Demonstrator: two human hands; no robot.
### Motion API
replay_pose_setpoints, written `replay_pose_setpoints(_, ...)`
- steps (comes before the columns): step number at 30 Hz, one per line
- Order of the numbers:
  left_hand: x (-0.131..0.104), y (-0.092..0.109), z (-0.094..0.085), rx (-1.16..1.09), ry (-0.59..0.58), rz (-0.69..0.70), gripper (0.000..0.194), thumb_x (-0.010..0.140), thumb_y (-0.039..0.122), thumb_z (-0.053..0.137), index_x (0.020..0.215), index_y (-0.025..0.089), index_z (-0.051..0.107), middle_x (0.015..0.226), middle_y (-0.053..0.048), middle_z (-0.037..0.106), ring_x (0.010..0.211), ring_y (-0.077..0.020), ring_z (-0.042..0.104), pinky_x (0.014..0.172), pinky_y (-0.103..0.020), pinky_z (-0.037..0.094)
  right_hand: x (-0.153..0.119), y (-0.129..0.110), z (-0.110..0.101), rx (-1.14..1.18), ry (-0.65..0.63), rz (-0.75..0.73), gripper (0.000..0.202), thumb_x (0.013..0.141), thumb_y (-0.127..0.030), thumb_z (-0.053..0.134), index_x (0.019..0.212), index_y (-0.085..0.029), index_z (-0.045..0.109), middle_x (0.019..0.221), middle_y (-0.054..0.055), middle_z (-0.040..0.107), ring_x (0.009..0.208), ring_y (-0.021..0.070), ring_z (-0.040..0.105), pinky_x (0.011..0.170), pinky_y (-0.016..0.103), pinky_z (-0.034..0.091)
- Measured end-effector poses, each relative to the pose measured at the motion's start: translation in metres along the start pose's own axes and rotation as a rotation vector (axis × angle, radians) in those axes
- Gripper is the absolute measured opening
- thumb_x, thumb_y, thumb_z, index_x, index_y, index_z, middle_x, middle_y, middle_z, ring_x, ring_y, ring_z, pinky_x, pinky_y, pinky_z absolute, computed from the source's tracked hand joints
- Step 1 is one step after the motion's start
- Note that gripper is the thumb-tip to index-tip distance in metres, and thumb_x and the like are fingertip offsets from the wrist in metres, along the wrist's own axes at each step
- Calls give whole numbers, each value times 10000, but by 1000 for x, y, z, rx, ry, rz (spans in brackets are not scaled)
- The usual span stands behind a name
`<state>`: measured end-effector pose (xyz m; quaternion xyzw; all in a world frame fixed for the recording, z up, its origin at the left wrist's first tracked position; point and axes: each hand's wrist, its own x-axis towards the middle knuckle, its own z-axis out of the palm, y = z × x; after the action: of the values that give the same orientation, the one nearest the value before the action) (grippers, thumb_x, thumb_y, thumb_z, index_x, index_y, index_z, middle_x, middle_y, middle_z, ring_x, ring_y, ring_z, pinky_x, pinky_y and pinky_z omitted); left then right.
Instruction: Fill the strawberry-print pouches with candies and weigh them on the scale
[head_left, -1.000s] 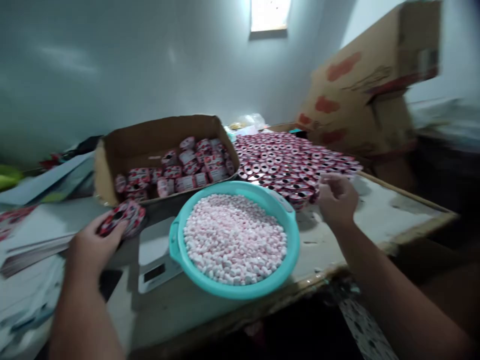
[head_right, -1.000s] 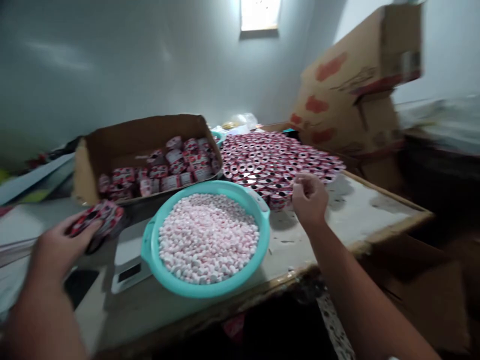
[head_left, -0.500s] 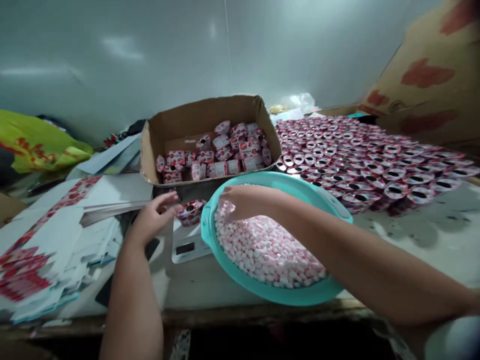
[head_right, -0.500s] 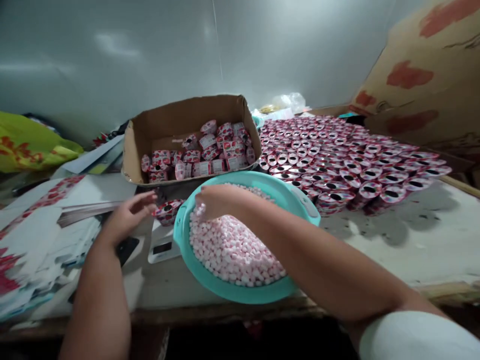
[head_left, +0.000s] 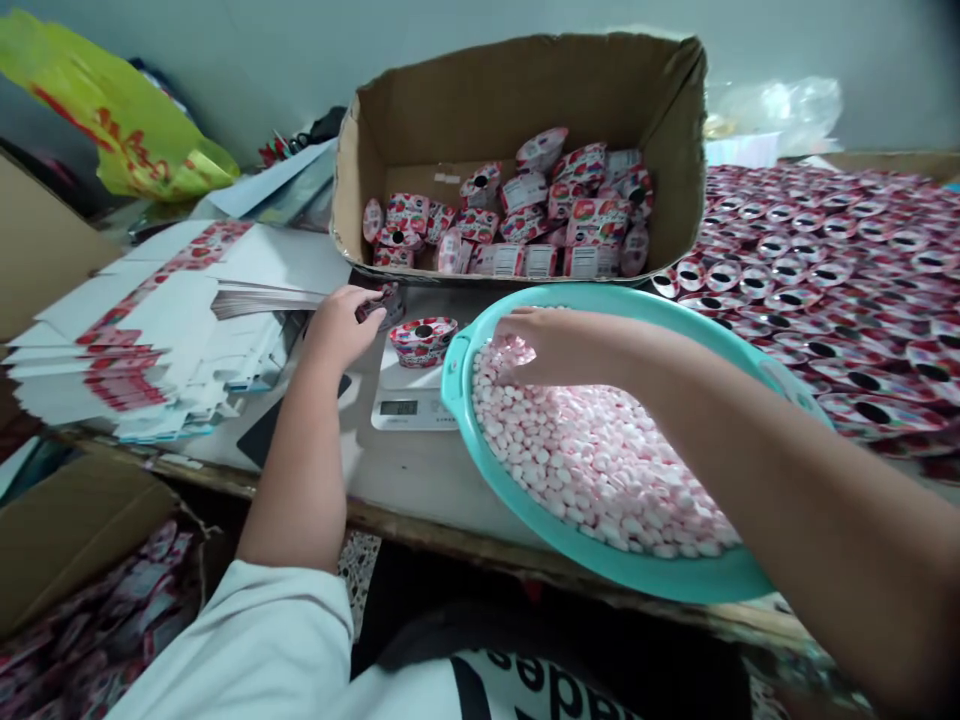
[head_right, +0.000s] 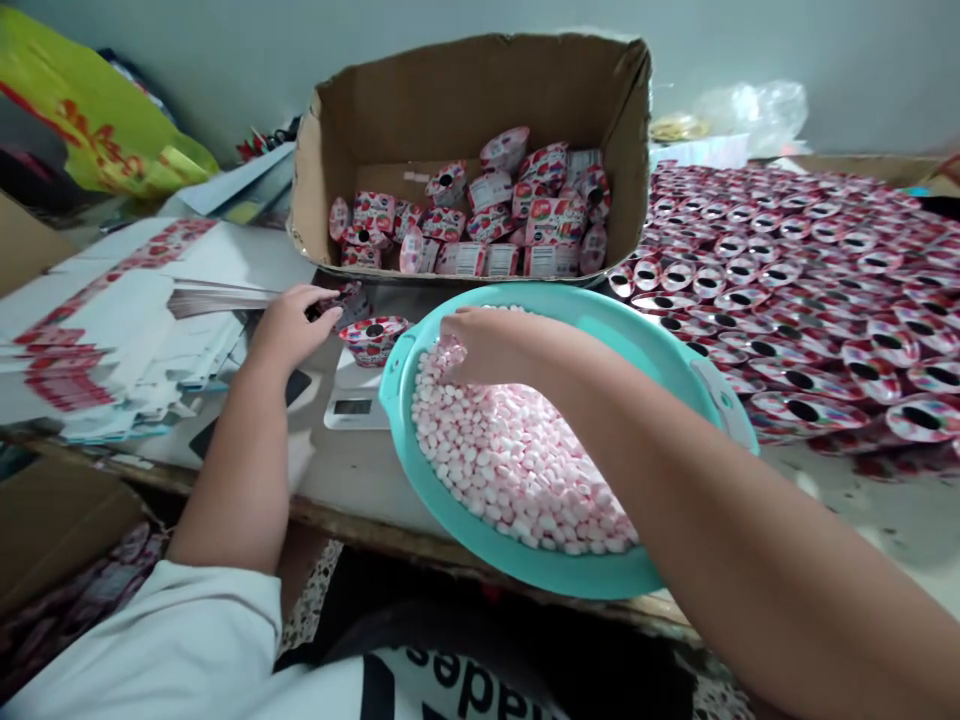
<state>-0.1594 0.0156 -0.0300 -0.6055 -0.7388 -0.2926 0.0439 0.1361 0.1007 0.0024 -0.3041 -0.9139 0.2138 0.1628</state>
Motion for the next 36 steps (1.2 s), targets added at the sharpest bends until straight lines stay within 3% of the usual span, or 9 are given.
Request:
replay_pose_setpoints(3, -1, 9, -5, -25, -2, 34, 307, 860, 304, 583, 1086, 152, 725, 1158, -107, 682, 1052, -235, 625, 1004, -350, 460, 0, -7, -8, -179, -278, 31, 339, 696, -268, 745, 1032, -232, 723, 963, 26, 704, 758, 179, 615, 619, 270, 393)
replay_pose_setpoints(11, -7, 28, -13, -99, -47, 78, 282, 891, 371, 568, 1018, 184, 738, 1122, -81, 701, 1030, -230, 641, 908, -335, 496, 1, -18, -16, -214, -366, 111, 281, 761, -259, 690, 1039, -221, 695, 974, 31, 699, 733, 154, 591, 594, 264, 357)
replay_pose_setpoints(18, -7, 29, -18, -192, -179, 55, 378, 921, 508, 533, 1053, 214, 732, 1120, -61, 720, 1023, -233, 652, 875, -333, 496, -1, -27, -26, -235, -445, 120, 231, 798, -260, 692, 1021, -202, 671, 1006, 33, 688, 799, 160, 581, 636, 263, 366)
replay_pose_setpoints(26, -7, 30, -18, -71, -87, 158, 335, 922, 453, 534, 989, 191, 732, 1048, -77, 716, 983, -234, 651, 872, -342, 493, -3, -37, -30, -209, -328, 108, 122, 793, -139, 664, 911, -157, 688, 921, 30, 697, 754, 127, 546, 632, 243, 352)
replay_pose_setpoints(36, -10, 38, -19, -48, -56, 195, 309, 924, 448, 543, 979, 207, 728, 1071, -63, 718, 1009, -230, 655, 869, -343, 506, 0, -30, -25, -93, -67, 73, 27, 763, -159, 683, 775, -176, 700, 778, 2, 690, 684, 111, 567, 622, 228, 379)
